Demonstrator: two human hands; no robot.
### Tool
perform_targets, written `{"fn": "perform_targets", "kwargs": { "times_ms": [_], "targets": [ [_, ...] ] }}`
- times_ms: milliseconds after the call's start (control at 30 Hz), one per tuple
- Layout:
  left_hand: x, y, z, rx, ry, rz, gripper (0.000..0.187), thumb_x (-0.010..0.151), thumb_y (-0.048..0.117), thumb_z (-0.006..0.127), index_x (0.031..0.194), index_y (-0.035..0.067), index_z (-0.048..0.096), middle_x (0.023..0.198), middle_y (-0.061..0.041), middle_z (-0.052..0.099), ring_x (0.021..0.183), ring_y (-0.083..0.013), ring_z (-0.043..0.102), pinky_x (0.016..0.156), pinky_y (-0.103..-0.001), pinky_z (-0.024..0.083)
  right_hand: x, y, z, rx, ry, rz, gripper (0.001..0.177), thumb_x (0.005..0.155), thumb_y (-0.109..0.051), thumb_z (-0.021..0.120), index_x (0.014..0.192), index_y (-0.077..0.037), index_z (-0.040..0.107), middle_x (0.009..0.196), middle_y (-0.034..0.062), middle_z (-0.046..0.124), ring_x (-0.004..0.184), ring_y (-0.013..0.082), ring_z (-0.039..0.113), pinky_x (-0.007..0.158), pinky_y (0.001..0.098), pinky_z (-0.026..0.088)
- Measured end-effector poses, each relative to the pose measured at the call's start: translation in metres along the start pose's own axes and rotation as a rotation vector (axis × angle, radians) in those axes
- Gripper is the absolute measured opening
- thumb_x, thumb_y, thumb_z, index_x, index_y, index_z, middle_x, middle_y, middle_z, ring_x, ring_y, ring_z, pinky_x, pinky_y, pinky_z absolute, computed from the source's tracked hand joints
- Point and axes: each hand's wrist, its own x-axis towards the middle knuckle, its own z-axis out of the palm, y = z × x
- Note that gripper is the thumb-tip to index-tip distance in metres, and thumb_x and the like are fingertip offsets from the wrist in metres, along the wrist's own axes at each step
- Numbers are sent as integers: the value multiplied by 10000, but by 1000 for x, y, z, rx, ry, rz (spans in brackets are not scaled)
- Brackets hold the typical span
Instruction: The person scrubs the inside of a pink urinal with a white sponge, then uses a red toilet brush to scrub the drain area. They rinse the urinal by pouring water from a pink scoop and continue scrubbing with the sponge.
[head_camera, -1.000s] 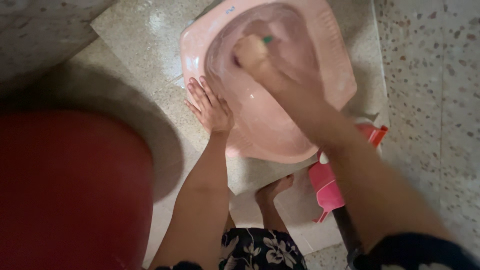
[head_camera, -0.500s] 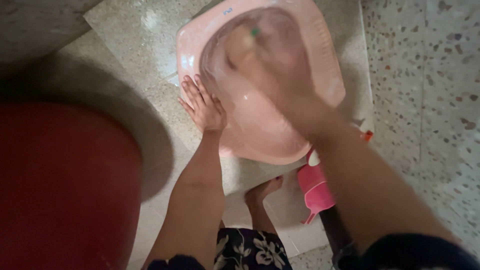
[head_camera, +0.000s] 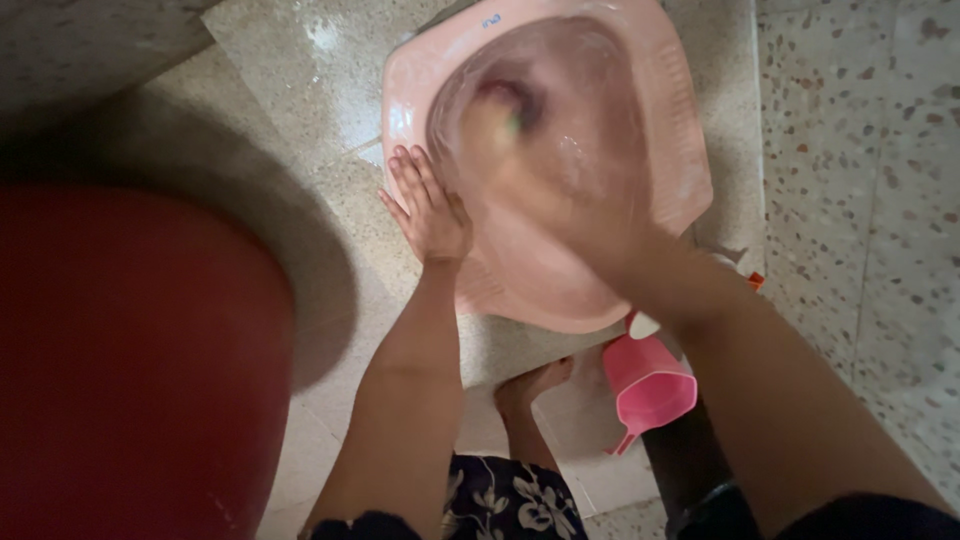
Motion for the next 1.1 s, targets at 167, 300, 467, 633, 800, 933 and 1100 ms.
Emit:
{"fn": "perform_targets", "kwargs": {
  "times_ms": [167,300,467,633,800,933,1100],
  "targets": [
    [-1,-4,8,-58,20,9,805,1009,277,497,1655,15,93,1736,-176,73,1618,-333,46,1281,-607,14,-6,80,18,170,-52,89,118,852,-152,712,941,-75,709,945,124,664,903,268,647,750,464,524],
    [-3,-5,13,-48,21,12,790,1032,267,484,1669,23,86,1750,-166,58,1627,-329,32,1285,-600,0,20,72,33,127,6,91,130,856,-153,705,962,-77,714,963,124,672,919,273,653,749,465,528],
    [2,-6,9,-111,22,20,921,909,375,537,1598,-14,64,1683,-193,42,1571,-340,26,1238,-610,0,45,16,29,77,-28,76,148,861,-153,697,987,-79,720,987,124,681,939,278,661,748,466,534],
    [2,-2,0,-49,-40,-4,838,975,292,486,1644,17,63,1725,-176,38,1604,-328,17,1267,-604,-18,14,49,16,176,-78,113,168,866,-153,689,1013,-80,727,1010,124,691,959,284,669,747,467,539],
    [2,-1,4,-45,-14,-16,774,1034,268,457,1663,33,71,1745,-158,51,1621,-316,28,1284,-588,-3,-12,78,5,227,-91,170,189,871,-153,681,1038,-82,733,1033,124,700,979,290,677,746,469,545],
    [-1,-2,6,-68,23,-4,767,1035,264,464,1664,36,88,1745,-155,59,1623,-316,32,1286,-588,-2,-3,39,8,89,-36,127,207,874,-153,674,1059,-83,738,1052,124,708,995,294,684,745,470,550],
    [0,-3,-5,-191,111,78,900,912,349,556,1619,15,111,1690,-184,86,1577,-333,42,1245,-592,-3,19,-16,-10,8,-126,120,230,879,-153,666,1084,-85,745,1075,124,717,1015,300,692,744,471,555]
  ]
}}
